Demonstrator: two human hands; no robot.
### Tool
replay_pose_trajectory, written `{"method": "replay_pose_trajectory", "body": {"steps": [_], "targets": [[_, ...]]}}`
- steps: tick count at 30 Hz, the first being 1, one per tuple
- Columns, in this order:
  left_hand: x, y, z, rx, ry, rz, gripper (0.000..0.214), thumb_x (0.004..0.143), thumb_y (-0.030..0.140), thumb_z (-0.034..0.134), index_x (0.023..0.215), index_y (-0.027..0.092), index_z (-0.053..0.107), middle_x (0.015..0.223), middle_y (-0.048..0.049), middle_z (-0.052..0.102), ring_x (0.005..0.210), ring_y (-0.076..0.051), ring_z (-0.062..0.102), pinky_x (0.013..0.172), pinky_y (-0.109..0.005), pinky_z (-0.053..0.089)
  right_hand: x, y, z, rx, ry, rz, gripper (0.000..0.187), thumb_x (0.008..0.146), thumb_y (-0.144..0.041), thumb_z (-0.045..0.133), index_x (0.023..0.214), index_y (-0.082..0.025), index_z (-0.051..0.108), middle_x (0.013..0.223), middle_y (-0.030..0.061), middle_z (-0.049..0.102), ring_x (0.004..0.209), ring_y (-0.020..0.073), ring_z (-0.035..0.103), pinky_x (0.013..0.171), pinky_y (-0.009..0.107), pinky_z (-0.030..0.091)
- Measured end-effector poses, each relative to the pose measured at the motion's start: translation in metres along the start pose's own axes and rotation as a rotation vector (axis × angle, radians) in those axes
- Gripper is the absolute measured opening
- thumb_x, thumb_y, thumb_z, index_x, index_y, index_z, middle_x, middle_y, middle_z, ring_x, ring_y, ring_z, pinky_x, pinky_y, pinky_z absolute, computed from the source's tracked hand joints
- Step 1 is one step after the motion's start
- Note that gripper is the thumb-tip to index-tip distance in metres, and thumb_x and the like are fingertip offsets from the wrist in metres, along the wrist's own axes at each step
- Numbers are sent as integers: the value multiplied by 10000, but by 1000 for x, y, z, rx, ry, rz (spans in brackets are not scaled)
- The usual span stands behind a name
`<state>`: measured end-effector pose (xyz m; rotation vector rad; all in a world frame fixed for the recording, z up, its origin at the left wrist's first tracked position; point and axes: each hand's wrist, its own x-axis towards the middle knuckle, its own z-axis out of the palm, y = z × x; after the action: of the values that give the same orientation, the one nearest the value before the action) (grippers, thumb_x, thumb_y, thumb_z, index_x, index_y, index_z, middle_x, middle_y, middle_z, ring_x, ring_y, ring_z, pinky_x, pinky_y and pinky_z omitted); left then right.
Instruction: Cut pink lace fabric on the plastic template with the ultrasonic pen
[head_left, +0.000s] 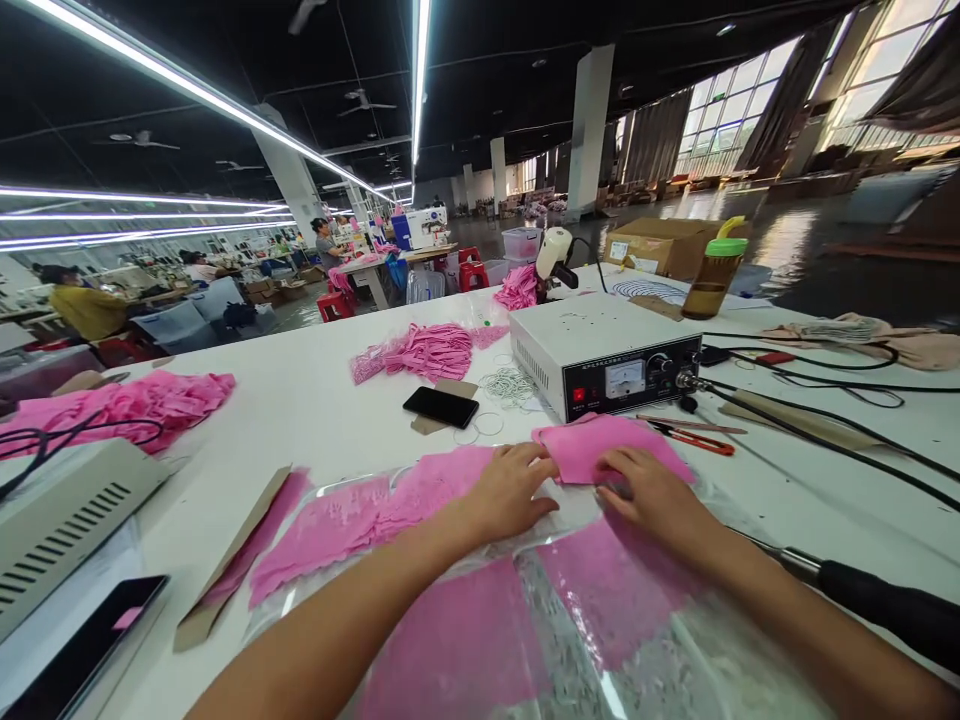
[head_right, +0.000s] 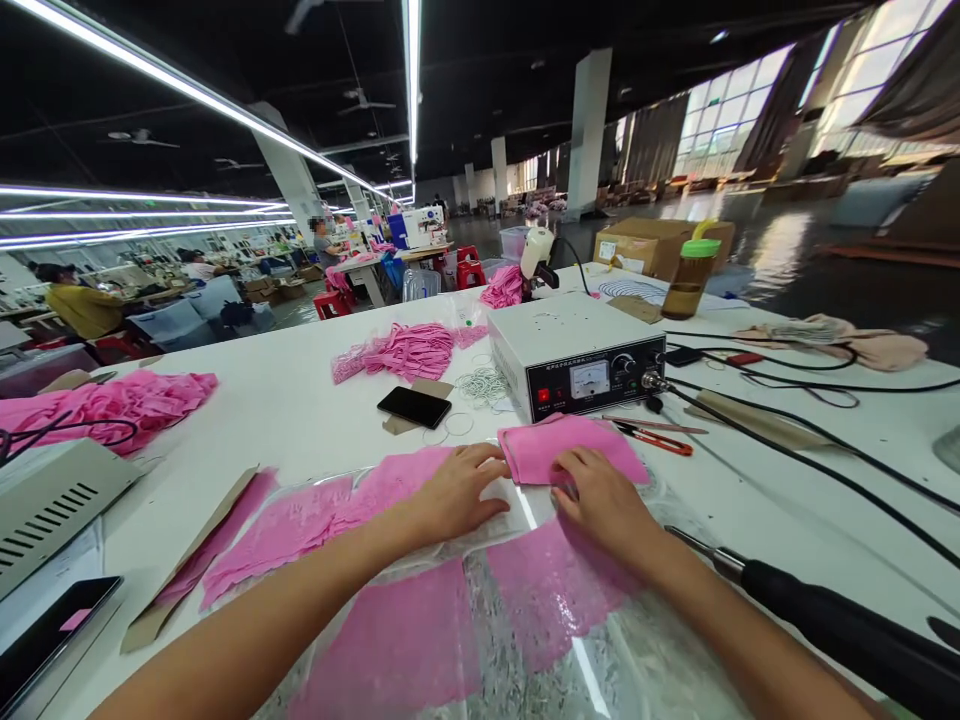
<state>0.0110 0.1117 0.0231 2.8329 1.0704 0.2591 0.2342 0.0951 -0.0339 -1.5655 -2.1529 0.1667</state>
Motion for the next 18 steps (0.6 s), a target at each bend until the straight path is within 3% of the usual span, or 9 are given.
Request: {"method": "replay_pose_trajectory", "body": {"steps": [2, 5, 10, 15, 18], "targets": [[24, -1, 7, -10, -25, 35, 259, 785, 247, 697, 1019, 193, 598, 1151, -69, 598, 1111, -231, 542, 966, -393, 414, 2, 1, -1, 1, -20, -30, 130, 782, -207, 559, 903, -179, 598, 926, 75, 609, 890, 229, 560, 759, 332, 468], [41, -1, 15, -19, -46, 43, 166, 806, 218, 661, 961, 186, 610, 1091, -59, 615, 1047, -216, 567, 931, -383, 425, 6, 2, -4, 0, -41, -56, 103, 769, -176, 577, 870, -175, 594, 882, 63, 597, 864, 225, 546, 749, 327, 443], [50, -3, 19, -27, -49, 14, 88, 862, 162, 559, 847, 177, 645, 1074, -55, 626, 1015, -199, 585, 919, -361, 423, 8, 6, -6, 17, -54, -68, 63, 806, -145, 523, 799, -178, 576, 817, 46, 579, 759, 192, 538, 654, 295, 419], [50, -5, 19, -40, -56, 17, 74, 817, 213, 639, 880, 183, 666, 1125, -59, 618, 1048, -220, 577, 939, -376, 417, 6, 8, -6, 35, -50, -70, 81, 821, -160, 491, 821, -170, 571, 831, 57, 578, 760, 195, 543, 646, 301, 427], [49, -5, 20, -52, -48, 6, 81, 842, 204, 601, 852, 176, 677, 1147, -75, 613, 1057, -231, 572, 946, -394, 414, 5, 9, -6, 41, -41, -69, 92, 821, -157, 480, 811, -172, 570, 829, 59, 576, 754, 195, 539, 650, 306, 428]]}}
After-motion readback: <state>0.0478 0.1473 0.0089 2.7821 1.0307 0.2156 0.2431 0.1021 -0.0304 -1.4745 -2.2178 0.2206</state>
